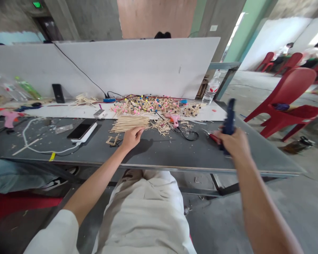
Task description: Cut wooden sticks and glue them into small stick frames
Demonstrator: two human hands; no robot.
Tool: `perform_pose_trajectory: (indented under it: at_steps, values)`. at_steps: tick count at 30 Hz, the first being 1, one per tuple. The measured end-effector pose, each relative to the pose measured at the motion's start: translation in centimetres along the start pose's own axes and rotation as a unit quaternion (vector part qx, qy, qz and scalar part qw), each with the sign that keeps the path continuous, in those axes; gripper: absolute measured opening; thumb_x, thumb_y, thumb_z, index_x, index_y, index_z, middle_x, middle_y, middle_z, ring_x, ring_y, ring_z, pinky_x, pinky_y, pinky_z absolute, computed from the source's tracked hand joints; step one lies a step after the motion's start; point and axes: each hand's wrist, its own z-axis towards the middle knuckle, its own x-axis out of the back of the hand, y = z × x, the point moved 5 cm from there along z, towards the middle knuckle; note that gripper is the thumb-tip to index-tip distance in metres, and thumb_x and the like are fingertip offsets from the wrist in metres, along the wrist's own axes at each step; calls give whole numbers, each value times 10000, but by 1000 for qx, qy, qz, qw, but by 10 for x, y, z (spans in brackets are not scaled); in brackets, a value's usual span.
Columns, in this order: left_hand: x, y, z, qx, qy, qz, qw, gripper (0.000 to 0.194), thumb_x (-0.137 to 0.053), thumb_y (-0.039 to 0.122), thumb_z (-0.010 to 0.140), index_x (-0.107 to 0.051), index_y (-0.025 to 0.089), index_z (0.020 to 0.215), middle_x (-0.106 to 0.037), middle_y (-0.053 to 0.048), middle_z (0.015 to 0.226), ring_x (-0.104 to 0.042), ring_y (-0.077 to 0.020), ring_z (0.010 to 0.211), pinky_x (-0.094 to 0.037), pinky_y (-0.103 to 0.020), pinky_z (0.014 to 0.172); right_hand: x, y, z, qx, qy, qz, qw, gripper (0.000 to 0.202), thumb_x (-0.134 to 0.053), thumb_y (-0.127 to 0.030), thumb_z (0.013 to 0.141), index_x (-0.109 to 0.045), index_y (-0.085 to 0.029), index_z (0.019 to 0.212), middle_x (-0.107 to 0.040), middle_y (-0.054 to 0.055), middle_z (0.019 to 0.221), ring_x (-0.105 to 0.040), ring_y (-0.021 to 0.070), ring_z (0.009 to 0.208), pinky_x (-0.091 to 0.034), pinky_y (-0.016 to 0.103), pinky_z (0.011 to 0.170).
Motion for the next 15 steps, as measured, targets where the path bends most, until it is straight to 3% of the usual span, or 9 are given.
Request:
perform_pose_trajectory:
  at_steps: [3,5,7,11,15]
  values:
    - [1,1,0,-6,0,-17,1000,264,-426,271,980,-662,209,1081,-733,-67,1067,-693,-189,921,-500,-283,794,-92,-47,-30,-1,-136,195,971,377,-808,-292,562,-584,-205,853,-640,3,703,-479,105,445,-394,268,446]
    - [2,1,0,-2,0,-21,1000,263,-427,262,978,-661,203,1083,-733,-67,1072,-692,-190,928,-503,-284,802,-141,-71,-43,6,-155,270,950,400,-817,-293,548,-573,-208,853,-682,7,812,-460,77,435,-398,250,427]
    - [4,1,-1,4,-3,-22,1000,266,-425,256,975,-663,199,1079,-734,-68,1066,-692,-188,919,-504,-282,801,-174,-86,-50,3,-151,324,934,393,-812,-298,555,-567,-216,852,-681,-10,800,-448,70,434,-394,237,412]
    - [4,3,-1,7,-19,-25,999,269,-423,243,970,-672,204,1061,-735,-66,1050,-692,-188,901,-509,-283,795,-205,-97,-56,0,-209,394,895,435,-823,-291,542,-541,-224,866,-657,-27,752,-422,64,443,-389,231,411]
    - [2,4,0,3,-35,-42,998,250,-448,237,957,-681,207,1042,-735,-69,1052,-689,-191,942,-511,-286,821,-203,-89,-50,-20,-196,388,900,501,-861,-284,493,-509,-223,844,-566,-66,619,-396,60,424,-339,217,378]
